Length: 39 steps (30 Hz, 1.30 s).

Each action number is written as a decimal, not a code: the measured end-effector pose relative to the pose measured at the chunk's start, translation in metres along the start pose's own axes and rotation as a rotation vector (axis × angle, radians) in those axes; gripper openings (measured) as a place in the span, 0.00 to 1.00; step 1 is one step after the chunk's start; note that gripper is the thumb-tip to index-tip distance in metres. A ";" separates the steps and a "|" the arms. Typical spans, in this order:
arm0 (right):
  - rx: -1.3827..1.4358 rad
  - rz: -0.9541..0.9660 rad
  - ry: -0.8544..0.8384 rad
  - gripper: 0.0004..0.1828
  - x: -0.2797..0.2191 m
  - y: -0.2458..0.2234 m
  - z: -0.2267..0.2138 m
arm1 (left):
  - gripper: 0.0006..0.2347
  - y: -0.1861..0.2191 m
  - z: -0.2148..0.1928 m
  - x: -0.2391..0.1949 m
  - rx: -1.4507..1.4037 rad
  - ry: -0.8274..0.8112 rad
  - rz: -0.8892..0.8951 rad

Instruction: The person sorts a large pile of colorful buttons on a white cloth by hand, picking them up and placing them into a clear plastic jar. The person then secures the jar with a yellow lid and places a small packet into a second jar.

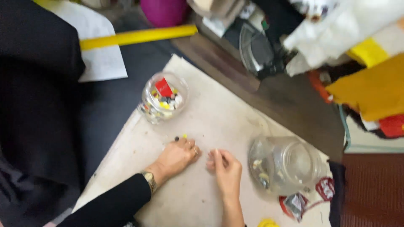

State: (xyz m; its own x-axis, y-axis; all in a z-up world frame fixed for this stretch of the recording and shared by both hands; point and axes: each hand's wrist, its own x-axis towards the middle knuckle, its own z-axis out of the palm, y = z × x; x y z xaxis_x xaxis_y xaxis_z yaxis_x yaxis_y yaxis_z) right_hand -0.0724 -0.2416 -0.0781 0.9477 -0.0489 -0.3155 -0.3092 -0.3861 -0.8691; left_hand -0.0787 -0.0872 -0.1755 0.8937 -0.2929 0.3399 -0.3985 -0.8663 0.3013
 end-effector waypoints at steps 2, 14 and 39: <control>-0.023 -0.020 0.089 0.14 0.002 0.023 0.004 | 0.11 -0.003 -0.004 0.004 -0.003 0.044 0.014; -0.217 -0.293 0.244 0.14 0.001 0.052 0.016 | 0.17 -0.052 -0.160 0.113 0.194 0.399 -0.170; -0.386 -1.031 -0.251 0.13 0.015 0.023 0.094 | 0.09 -0.067 -0.176 0.097 0.082 0.333 0.062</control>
State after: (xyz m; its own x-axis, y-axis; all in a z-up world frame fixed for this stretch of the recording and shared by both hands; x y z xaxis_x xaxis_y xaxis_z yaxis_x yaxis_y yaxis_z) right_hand -0.0730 -0.1648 -0.1388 0.6804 0.6273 0.3790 0.6977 -0.3960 -0.5971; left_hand -0.0014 0.0135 -0.0058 0.7464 -0.2092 0.6318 -0.4198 -0.8846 0.2030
